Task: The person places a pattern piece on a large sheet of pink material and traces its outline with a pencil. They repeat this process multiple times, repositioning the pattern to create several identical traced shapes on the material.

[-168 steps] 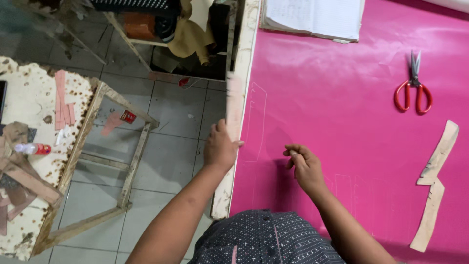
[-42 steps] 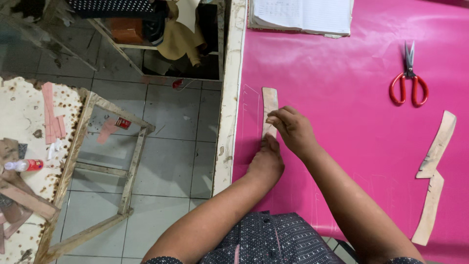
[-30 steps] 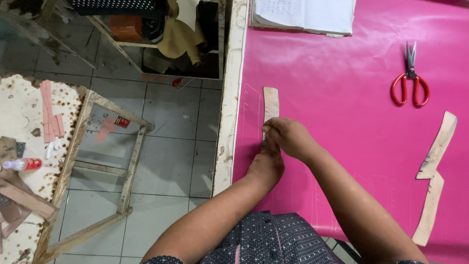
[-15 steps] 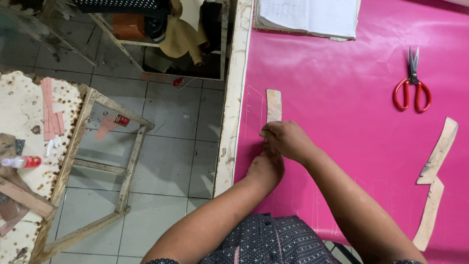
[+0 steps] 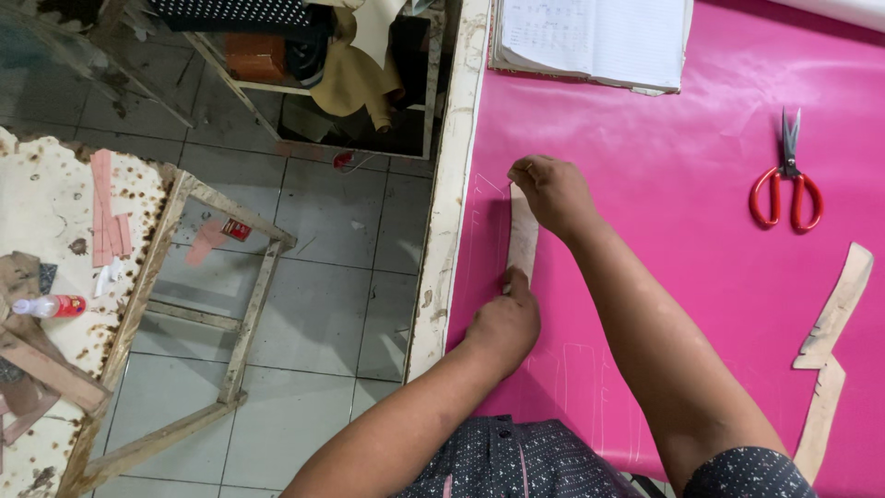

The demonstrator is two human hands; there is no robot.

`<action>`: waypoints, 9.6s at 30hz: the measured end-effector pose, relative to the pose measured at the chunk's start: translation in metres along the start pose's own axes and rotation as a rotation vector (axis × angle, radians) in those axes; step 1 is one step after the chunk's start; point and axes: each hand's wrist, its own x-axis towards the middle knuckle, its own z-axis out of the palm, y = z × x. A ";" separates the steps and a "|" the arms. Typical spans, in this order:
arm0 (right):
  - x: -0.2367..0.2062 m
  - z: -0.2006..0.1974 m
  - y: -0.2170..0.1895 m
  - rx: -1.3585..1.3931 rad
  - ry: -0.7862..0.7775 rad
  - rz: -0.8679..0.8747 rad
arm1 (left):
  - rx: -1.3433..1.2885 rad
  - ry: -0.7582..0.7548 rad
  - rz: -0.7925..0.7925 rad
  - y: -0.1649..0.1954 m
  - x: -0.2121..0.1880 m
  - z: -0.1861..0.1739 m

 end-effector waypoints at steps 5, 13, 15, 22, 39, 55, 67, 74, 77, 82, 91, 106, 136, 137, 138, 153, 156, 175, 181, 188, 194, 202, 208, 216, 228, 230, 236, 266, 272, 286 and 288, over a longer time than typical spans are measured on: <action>0.005 0.004 0.005 -0.041 0.001 0.020 | 0.038 -0.013 0.038 -0.001 0.001 0.004; -0.005 -0.010 0.016 -0.108 0.016 0.041 | -0.045 0.009 0.050 -0.008 -0.003 -0.018; -0.009 -0.016 0.019 -0.103 0.005 0.103 | -0.197 -0.064 -0.049 -0.010 -0.002 -0.026; -0.028 -0.017 0.024 -0.019 0.080 0.081 | -0.183 0.090 0.067 -0.033 -0.001 -0.023; -0.208 -0.011 -0.041 0.025 -0.023 0.061 | -0.244 -0.050 0.072 -0.052 0.007 -0.041; -0.214 0.008 -0.061 0.157 -0.103 0.023 | -0.227 -0.154 -0.019 -0.061 0.016 -0.059; -0.198 0.012 -0.058 0.072 -0.026 -0.085 | -0.314 -0.018 -0.031 -0.066 0.019 -0.045; -0.190 0.002 -0.056 -0.013 -0.075 0.046 | -0.294 -0.040 -0.040 -0.065 0.021 -0.050; -0.189 0.004 -0.059 0.065 -0.086 0.085 | -0.313 -0.028 -0.037 -0.067 0.020 -0.050; -0.181 0.009 -0.056 0.047 -0.015 0.001 | -0.279 -0.034 -0.031 -0.068 0.022 -0.049; -0.172 0.007 -0.049 0.074 0.034 0.113 | -0.313 0.027 -0.046 -0.071 0.023 -0.040; -0.156 0.016 -0.043 -0.009 0.059 0.078 | -0.395 0.042 -0.070 -0.076 0.024 -0.033; -0.181 -0.052 -0.002 0.412 0.247 0.498 | -0.263 -0.078 -0.005 -0.088 0.015 -0.010; -0.186 -0.055 0.005 0.294 0.222 0.497 | -0.248 -0.092 -0.002 -0.087 0.014 -0.012; -0.190 -0.056 0.012 0.278 0.200 0.541 | -0.254 -0.075 0.004 -0.086 0.014 -0.013; -0.270 -0.066 0.016 -0.045 -0.267 0.480 | -0.226 -0.151 -0.063 -0.032 0.014 -0.036; -0.249 -0.061 0.016 -0.053 -0.275 0.430 | -0.286 -0.099 -0.025 -0.016 0.017 -0.027; -0.231 -0.055 0.022 0.059 -0.274 0.410 | -0.360 -0.046 -0.114 -0.007 0.018 -0.024; -0.232 -0.053 0.021 0.033 -0.264 0.381 | -0.357 -0.072 -0.139 -0.004 0.017 -0.028; -0.232 -0.054 0.017 0.023 -0.258 0.382 | -0.360 -0.018 -0.134 -0.007 0.019 -0.017; -0.231 -0.054 0.015 -0.015 -0.260 0.389 | -0.382 -0.038 -0.147 -0.007 0.019 -0.018; -0.230 -0.054 0.014 -0.027 -0.276 0.418 | -0.356 -0.061 -0.157 -0.002 0.018 -0.029; -0.230 -0.052 0.014 -0.035 -0.276 0.416 | -0.326 -0.082 -0.162 -0.003 0.019 -0.027; -0.228 -0.053 0.014 -0.063 -0.288 0.418 | -0.330 -0.082 -0.159 -0.002 0.020 -0.031; -0.228 -0.053 0.010 -0.057 -0.280 0.422 | -0.338 -0.110 -0.155 -0.004 0.019 -0.034; -0.228 -0.053 0.009 -0.060 -0.279 0.423 | -0.336 -0.113 -0.155 -0.004 0.019 -0.033; -0.227 -0.052 0.009 -0.081 -0.293 0.435 | -0.322 -0.110 -0.156 -0.004 0.019 -0.031; -0.158 -0.084 -0.004 0.031 -0.016 0.133 | 0.476 0.026 0.039 0.124 0.027 0.038; -0.159 -0.066 -0.025 0.148 -0.436 0.145 | 0.394 -0.127 0.151 0.134 0.035 0.075; -0.171 -0.037 -0.010 -0.031 -0.445 -0.048 | 0.210 -0.067 -0.036 0.139 0.042 0.086; -0.170 -0.036 -0.010 -0.045 -0.446 -0.061 | 0.188 -0.075 -0.005 0.135 0.041 0.082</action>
